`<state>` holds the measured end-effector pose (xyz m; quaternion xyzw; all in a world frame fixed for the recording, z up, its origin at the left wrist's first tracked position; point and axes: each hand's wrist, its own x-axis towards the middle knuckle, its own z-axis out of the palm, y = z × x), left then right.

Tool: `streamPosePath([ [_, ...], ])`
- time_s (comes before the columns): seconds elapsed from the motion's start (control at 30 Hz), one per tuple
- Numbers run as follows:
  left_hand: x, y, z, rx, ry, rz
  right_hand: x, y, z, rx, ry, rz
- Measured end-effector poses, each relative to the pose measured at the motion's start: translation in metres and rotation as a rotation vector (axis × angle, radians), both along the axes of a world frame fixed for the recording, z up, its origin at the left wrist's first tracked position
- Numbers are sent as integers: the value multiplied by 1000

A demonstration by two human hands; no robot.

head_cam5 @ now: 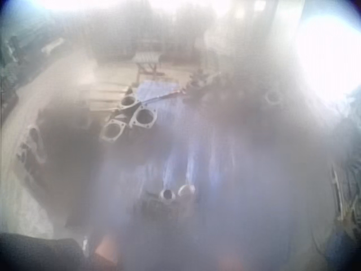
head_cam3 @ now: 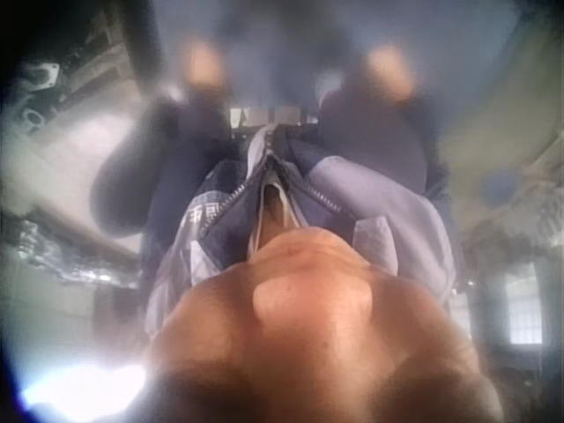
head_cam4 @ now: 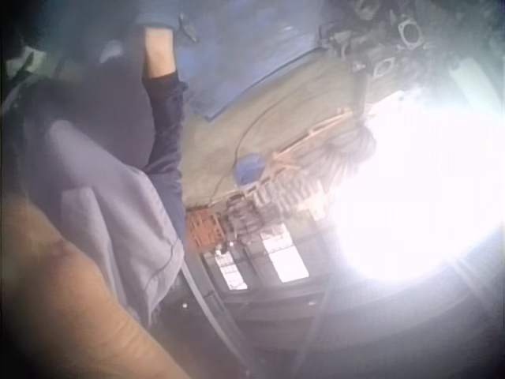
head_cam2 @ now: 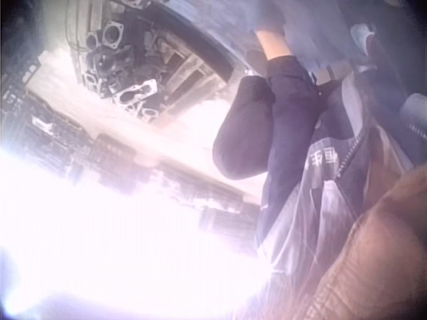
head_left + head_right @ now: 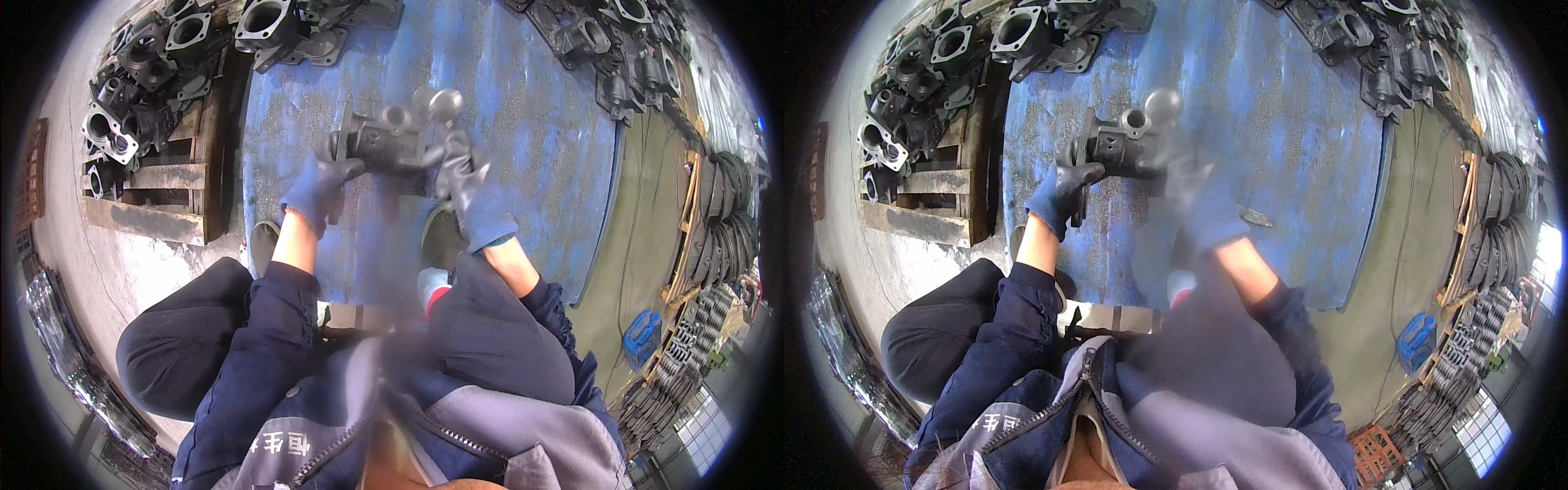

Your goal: The person cleans multiple dark metal parts on a blue work surface. They wipe each part with a cloth, rotate it to clean different sides, and occasionally use a hammer to tap the part. Finished parts are placed on a wooden pallet to the left.

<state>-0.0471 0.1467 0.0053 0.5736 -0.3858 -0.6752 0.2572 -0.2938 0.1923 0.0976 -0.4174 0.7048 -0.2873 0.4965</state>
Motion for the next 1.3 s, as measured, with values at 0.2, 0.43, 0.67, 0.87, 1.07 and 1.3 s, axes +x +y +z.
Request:
streamPosePath([
  [0.2,-13,3,12,-32,-33,33,14,-13,-10,259,-59,67],
  [0.43,1,6,-9,-266,51,-58,6,0,-41,261,-242,-56],
  [0.67,-13,5,26,49,-13,54,5,-7,-12,187,-104,107],
  [0.87,-13,-1,24,-205,-116,-88,10,-2,-6,166,-536,-139],
  [1.07,-9,-3,16,-20,64,63,-17,-12,-20,-73,-215,185],
  [1.3,-3,-5,22,-10,150,87,-22,-79,24,-600,-371,-32],
])
